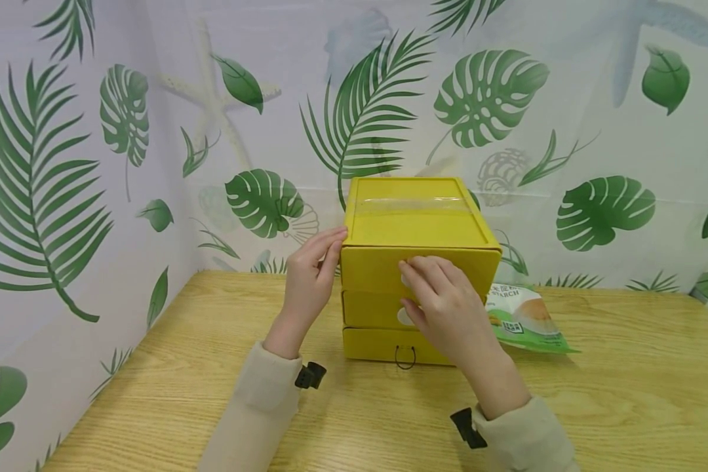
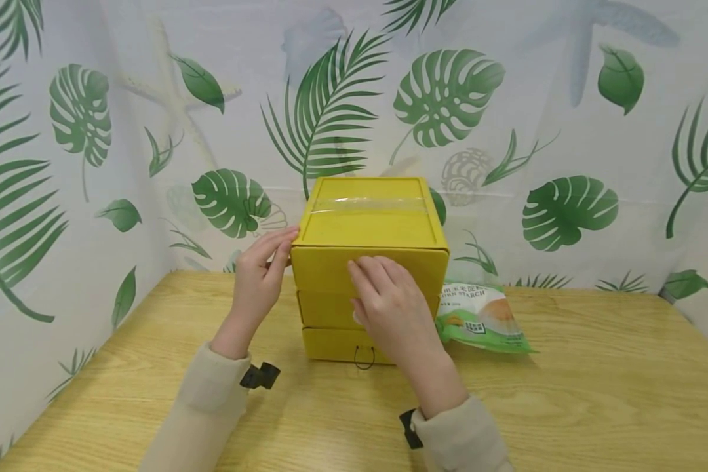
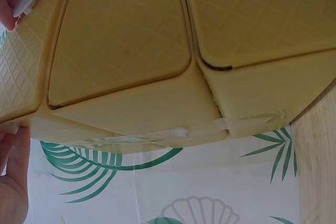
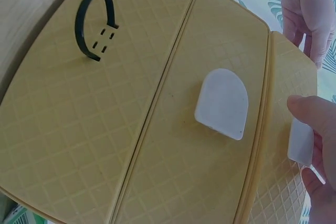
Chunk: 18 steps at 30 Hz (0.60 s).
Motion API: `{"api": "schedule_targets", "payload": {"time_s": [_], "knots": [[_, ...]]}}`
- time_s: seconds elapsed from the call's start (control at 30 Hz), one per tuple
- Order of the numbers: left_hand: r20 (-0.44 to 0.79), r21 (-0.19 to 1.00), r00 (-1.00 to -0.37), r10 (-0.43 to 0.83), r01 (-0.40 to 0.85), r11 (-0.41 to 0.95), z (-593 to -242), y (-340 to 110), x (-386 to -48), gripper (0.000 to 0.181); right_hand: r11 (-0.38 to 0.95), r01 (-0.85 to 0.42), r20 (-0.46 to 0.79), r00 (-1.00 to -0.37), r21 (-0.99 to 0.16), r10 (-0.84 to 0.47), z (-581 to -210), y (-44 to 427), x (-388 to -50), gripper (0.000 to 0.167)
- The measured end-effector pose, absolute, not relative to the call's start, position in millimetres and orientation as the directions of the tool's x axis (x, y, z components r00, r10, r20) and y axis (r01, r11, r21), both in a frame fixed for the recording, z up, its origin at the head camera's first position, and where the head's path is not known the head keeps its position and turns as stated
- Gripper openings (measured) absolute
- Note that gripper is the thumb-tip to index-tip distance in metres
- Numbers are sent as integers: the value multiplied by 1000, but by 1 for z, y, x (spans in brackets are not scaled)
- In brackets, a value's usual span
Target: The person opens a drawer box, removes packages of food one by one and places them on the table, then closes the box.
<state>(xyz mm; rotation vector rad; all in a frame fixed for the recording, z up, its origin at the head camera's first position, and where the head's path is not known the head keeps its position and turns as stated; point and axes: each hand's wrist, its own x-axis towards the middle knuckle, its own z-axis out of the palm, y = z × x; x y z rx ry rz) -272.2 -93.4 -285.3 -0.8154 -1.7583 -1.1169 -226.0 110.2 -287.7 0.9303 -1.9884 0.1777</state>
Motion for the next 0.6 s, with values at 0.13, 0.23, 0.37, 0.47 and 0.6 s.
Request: {"api": "schedule_targets", "payload": {"time_s": [0.13, 0.23, 0.37, 0.47, 0.6], "knots": [[912, 347, -403, 74, 857, 382, -285, -93, -272, 17, 713, -665, 771, -327, 223, -547, -288, 111, -226, 54], [912, 347, -403, 74, 857, 381, -285, -93, -272, 17, 715, -663, 768, -332, 223, -548, -288, 111, -226, 55], [912, 349, -404, 73, 857, 378, -285, -94, -272, 17, 716, -661, 767, -332, 227, -549, -288, 111, -226, 56], [912, 349, -403, 73, 858, 377, -286, -94, -272, 17, 715, -661, 767, -331, 228, -550, -288, 111, -226, 56], [913, 346, -400, 75, 861, 374, -286, -94, -273, 17, 714, -662, 766, -330, 230, -552, -287, 111, -226, 56]]}}
